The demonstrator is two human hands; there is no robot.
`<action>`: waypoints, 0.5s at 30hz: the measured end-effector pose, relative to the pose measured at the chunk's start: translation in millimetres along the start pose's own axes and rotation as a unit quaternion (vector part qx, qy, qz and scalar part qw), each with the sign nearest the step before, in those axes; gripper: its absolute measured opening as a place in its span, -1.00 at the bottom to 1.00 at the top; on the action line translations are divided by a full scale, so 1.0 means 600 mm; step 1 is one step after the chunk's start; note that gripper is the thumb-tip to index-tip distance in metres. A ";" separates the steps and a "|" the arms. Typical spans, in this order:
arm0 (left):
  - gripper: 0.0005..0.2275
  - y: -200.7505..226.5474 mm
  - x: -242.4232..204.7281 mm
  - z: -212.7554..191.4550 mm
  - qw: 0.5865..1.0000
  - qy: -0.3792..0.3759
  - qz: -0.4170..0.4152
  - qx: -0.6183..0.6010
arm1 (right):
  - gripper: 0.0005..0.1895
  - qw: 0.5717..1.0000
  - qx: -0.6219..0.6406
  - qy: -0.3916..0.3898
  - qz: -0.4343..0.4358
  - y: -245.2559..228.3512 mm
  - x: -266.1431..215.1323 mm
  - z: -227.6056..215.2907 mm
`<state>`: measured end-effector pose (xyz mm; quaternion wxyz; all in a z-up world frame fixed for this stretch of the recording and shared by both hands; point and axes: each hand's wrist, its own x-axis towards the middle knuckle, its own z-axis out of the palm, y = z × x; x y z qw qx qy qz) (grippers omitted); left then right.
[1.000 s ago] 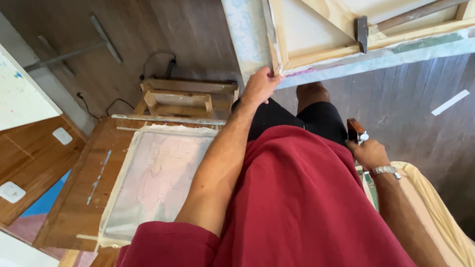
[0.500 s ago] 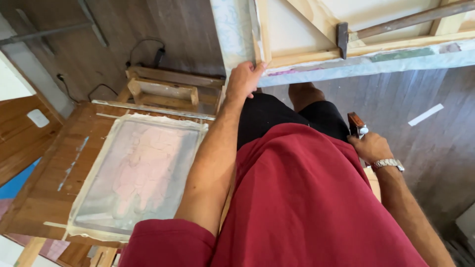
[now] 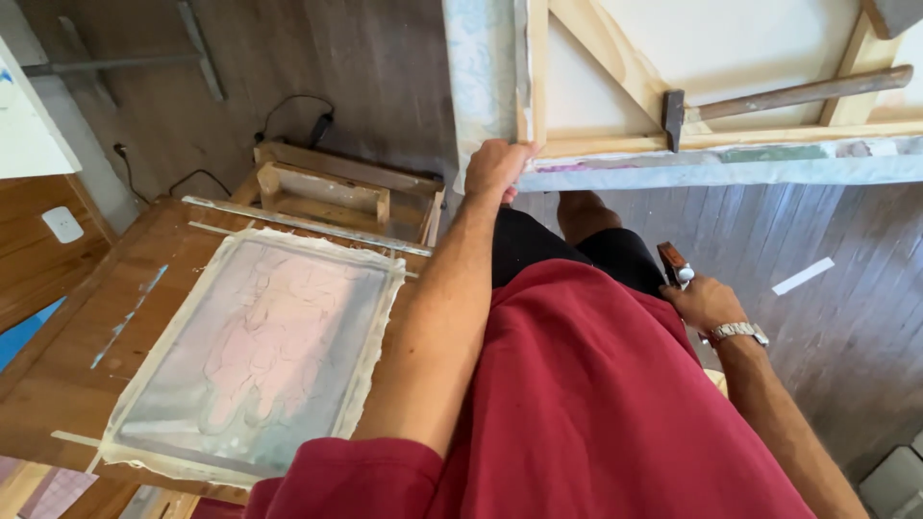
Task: Stretching and securing canvas onto a wooden frame using a hammer, staple gun, and sanding block
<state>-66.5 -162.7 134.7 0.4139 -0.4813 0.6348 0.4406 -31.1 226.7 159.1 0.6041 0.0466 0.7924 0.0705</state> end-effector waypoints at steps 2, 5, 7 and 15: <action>-0.53 -0.011 0.009 -0.013 1.000 -0.020 0.001 0.003 | -0.15 1.000 -0.009 0.008 -0.011 -0.029 -0.027 -0.013; -0.51 -0.027 0.036 -0.031 0.997 -0.039 0.041 0.043 | -0.16 1.000 -0.005 0.011 -0.010 -0.083 -0.073 -0.041; -0.54 -0.050 0.075 -0.026 0.992 -0.004 0.121 0.018 | -0.22 0.999 0.030 0.018 -0.019 -0.082 -0.055 -0.023; -0.70 0.012 0.109 -0.002 0.981 0.072 0.180 -0.027 | -0.42 0.998 -0.010 -0.014 -0.055 -0.111 -0.045 0.013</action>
